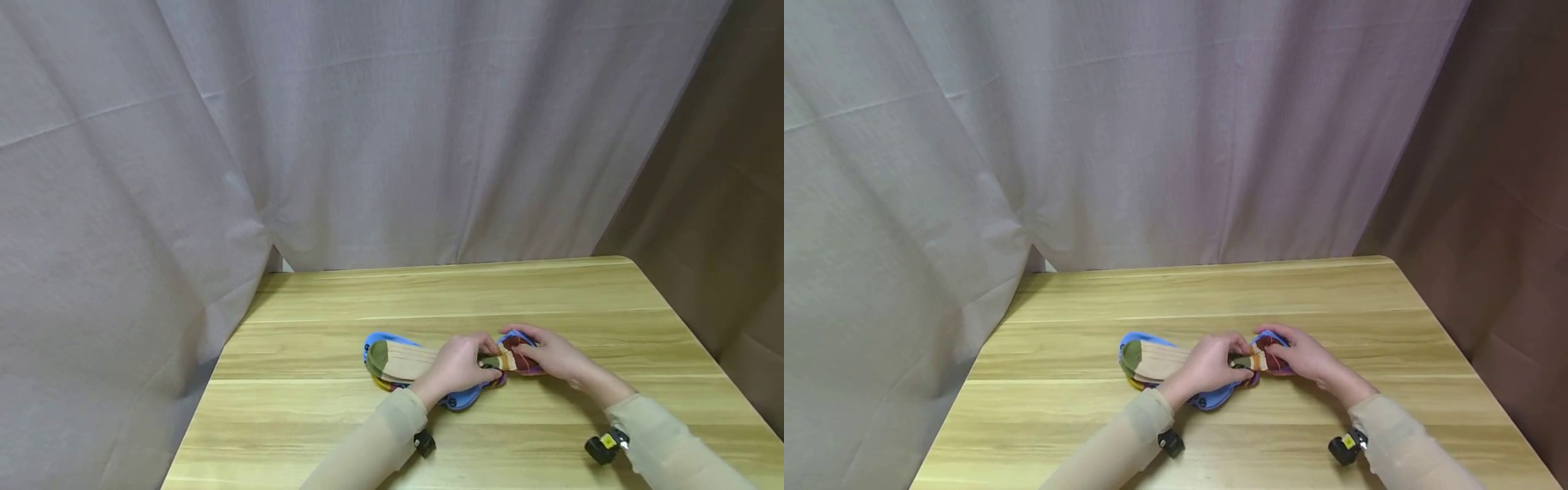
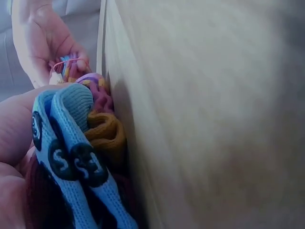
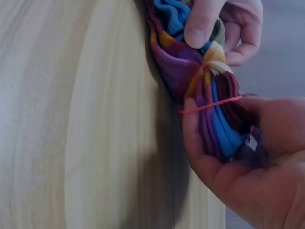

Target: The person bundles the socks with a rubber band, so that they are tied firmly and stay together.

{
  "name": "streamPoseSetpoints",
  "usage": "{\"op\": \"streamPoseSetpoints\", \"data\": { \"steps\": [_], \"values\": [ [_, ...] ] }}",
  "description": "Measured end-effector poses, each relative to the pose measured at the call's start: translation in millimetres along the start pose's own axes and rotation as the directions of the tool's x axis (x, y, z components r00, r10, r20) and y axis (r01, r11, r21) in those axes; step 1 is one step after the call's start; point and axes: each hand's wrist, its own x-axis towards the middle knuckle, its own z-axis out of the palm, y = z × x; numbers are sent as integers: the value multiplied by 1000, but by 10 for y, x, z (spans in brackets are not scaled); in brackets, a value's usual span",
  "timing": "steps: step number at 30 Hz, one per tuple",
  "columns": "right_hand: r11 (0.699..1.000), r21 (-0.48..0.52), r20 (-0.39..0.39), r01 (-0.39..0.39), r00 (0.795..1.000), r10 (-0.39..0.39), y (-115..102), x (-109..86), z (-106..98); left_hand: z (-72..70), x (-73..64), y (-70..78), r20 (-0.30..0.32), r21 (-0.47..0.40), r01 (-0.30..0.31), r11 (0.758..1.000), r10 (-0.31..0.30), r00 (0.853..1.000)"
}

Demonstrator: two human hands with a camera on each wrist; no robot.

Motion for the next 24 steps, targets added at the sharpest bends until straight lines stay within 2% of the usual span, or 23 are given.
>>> {"op": "streamPoseSetpoints", "data": {
  "steps": [2, 6, 9, 12, 16, 19, 24],
  "values": [
    [1000, 7, 25, 19, 999, -19, 10, -5, -17, -9, 6, -14, 12, 5, -19, 1000, 19, 1000],
    [990, 139, 106, -10, 994, -5, 28, 4, -22, -15, 4, -42, 33, -8, -20, 1000, 20, 999],
    [961, 268, 184, -65, 983, 15, 36, 19, -14, -19, 4, -52, 37, 1, -14, 1000, 14, 999],
    [944, 317, 226, -93, 974, 20, 33, 33, -8, -26, 7, -57, 30, 10, -15, 1000, 14, 999],
    [950, 294, 203, -108, 978, 49, 28, 37, 5, -27, 8, -65, 32, -1, -14, 1000, 14, 999],
    [970, 229, 150, -82, 987, 48, 40, 30, -4, -32, 4, -71, 42, -4, -15, 1000, 15, 999],
    [988, 144, 91, -46, 995, 34, 109, 30, -62, -54, -6, -67, 106, 47, -43, 998, 38, 994]
  ]
}}
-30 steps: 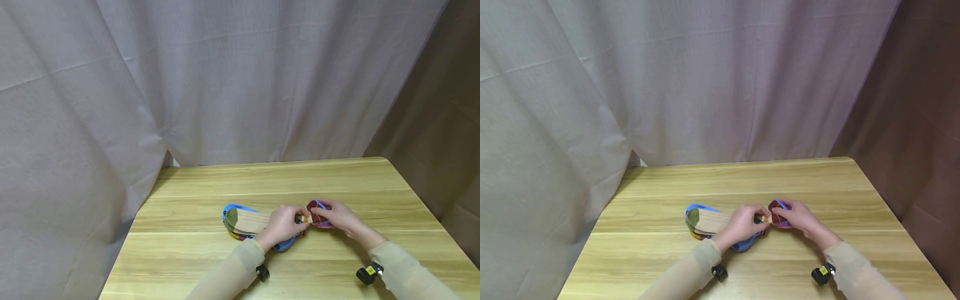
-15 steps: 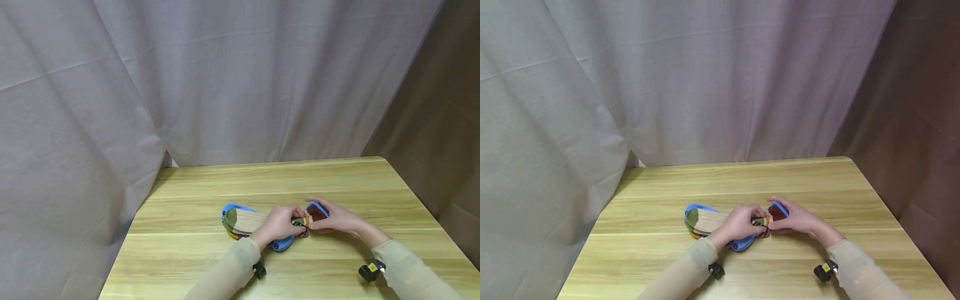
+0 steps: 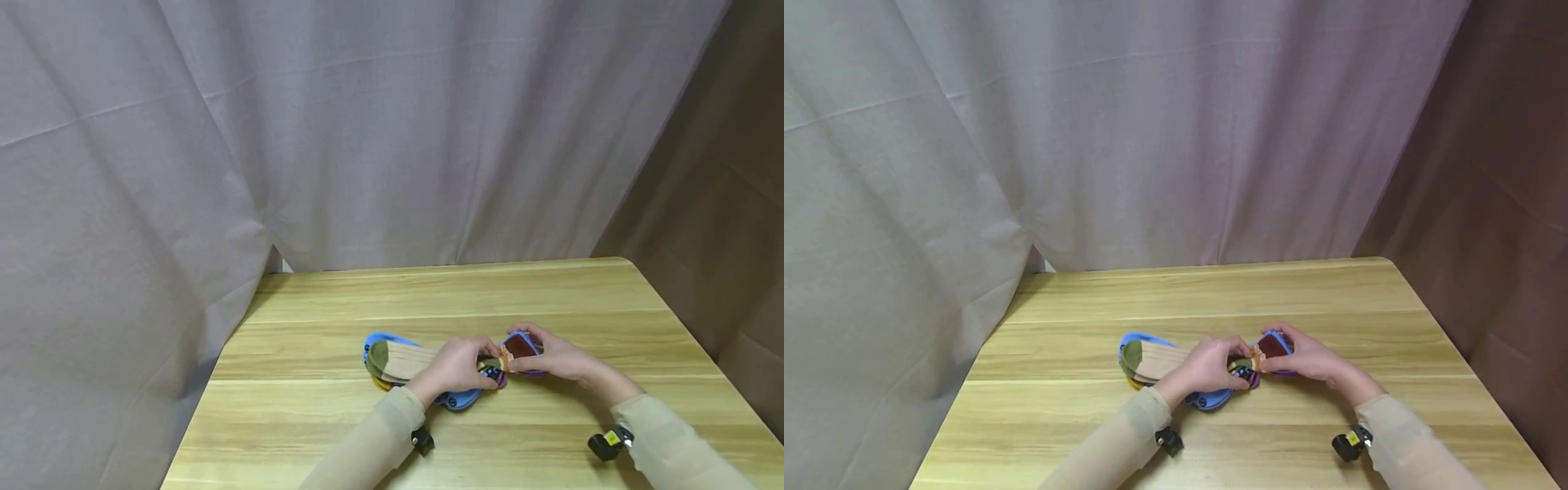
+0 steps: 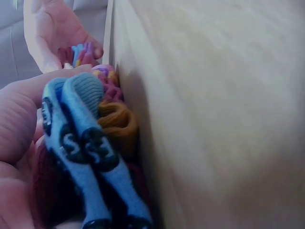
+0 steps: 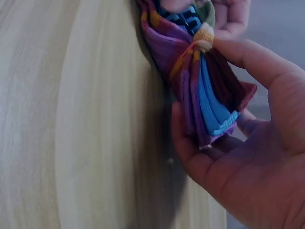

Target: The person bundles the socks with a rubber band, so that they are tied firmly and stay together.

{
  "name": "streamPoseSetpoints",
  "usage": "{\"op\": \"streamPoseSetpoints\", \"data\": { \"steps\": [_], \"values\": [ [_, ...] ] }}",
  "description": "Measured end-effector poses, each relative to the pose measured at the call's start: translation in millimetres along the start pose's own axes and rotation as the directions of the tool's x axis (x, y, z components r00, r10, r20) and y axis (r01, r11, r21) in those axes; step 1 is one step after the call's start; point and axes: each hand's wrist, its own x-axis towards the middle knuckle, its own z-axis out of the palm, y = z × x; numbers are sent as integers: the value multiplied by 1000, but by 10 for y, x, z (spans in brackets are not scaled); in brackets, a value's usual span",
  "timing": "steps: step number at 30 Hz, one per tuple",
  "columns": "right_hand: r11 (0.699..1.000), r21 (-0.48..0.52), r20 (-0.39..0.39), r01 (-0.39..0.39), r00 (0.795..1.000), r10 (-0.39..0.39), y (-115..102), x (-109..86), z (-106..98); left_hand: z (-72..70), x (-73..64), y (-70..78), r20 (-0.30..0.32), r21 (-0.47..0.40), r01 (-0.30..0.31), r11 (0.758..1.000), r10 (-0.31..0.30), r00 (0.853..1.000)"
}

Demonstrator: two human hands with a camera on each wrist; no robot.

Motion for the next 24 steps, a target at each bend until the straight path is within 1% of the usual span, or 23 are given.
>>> {"op": "streamPoseSetpoints", "data": {
  "steps": [4, 10, 15, 18, 19, 21, 22, 24],
  "values": [
    [1000, 16, -18, -18, 1000, 19, 53, 4, -76, -21, 30, 21, 42, 70, -31, 997, 28, 999],
    [998, 49, -21, -36, 999, 37, 82, 16, -121, -54, 62, 21, 33, 130, -36, 991, 32, 999],
    [999, 34, -41, -22, 999, 23, 138, 22, -115, -34, 66, -5, 32, 169, -60, 984, 56, 998],
    [1000, -1, -58, 2, 998, -2, 156, 26, -95, -53, 45, -39, 55, 136, -79, 988, 72, 996],
    [1000, -20, -66, 7, 998, -8, 156, 23, -90, -69, 35, -61, 67, 108, -90, 990, 83, 994],
    [999, -44, -80, 9, 997, -13, 149, 12, -91, -135, -3, -110, 90, 24, -116, 993, 114, 989],
    [999, -52, -83, 11, 996, -16, 145, 0, -97, -182, -31, -146, 100, -34, -126, 991, 129, 987],
    [996, -84, -104, 14, 994, -23, 139, -29, -125, -305, -112, -233, 104, -148, -133, 980, 149, 983]
  ]
}}
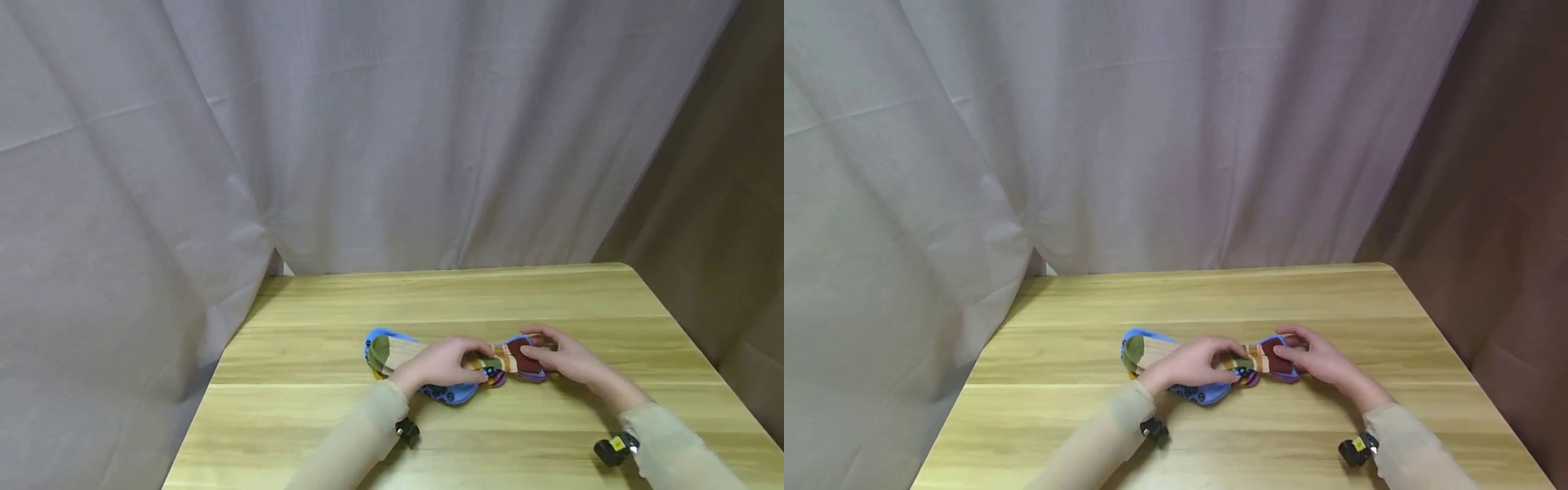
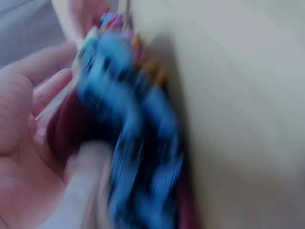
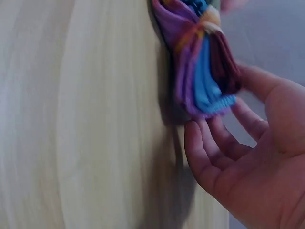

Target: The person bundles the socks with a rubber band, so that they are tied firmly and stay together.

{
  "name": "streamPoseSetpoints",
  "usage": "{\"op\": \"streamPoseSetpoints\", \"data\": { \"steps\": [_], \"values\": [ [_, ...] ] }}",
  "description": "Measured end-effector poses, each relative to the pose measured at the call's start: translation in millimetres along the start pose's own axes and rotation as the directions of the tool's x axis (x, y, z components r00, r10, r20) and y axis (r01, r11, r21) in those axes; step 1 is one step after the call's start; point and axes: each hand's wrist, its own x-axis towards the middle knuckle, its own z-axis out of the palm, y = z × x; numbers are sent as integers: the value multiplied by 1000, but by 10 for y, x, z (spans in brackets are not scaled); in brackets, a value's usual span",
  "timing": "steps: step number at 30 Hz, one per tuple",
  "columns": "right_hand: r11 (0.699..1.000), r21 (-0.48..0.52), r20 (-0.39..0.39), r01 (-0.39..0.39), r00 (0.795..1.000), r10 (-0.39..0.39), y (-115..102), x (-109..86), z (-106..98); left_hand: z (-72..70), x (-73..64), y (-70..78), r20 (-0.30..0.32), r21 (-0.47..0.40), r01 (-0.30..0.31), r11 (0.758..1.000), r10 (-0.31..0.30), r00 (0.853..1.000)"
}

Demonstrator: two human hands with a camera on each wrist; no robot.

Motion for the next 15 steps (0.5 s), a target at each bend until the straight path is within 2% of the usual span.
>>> {"op": "streamPoseSetpoints", "data": {
  "steps": [3, 6, 8, 11, 13, 15],
  "values": [
    [995, -101, -63, 27, 997, -33, -1, -49, -94, -236, -220, -120, -52, -119, 9, 993, -15, 999],
    [954, -289, -154, 75, 980, -124, 30, -93, -210, -503, -482, -278, -159, -117, 45, 992, -64, 985],
    [905, -410, -195, 112, 959, -207, 64, -119, -279, -672, -678, -406, -240, -100, 78, 992, -100, 965],
    [827, -545, -234, 139, 922, -309, 111, -158, -354, -884, -990, -611, -345, -65, 137, 988, -152, 926],
    [774, -620, -248, 129, 904, -349, 138, -182, -382, -986, -1198, -750, -401, -47, 169, 984, -174, 900],
    [734, -670, -255, 110, 895, -366, 159, -202, -395, -1058, -1397, -875, -441, -19, 210, 977, -197, 876]
  ]
}}
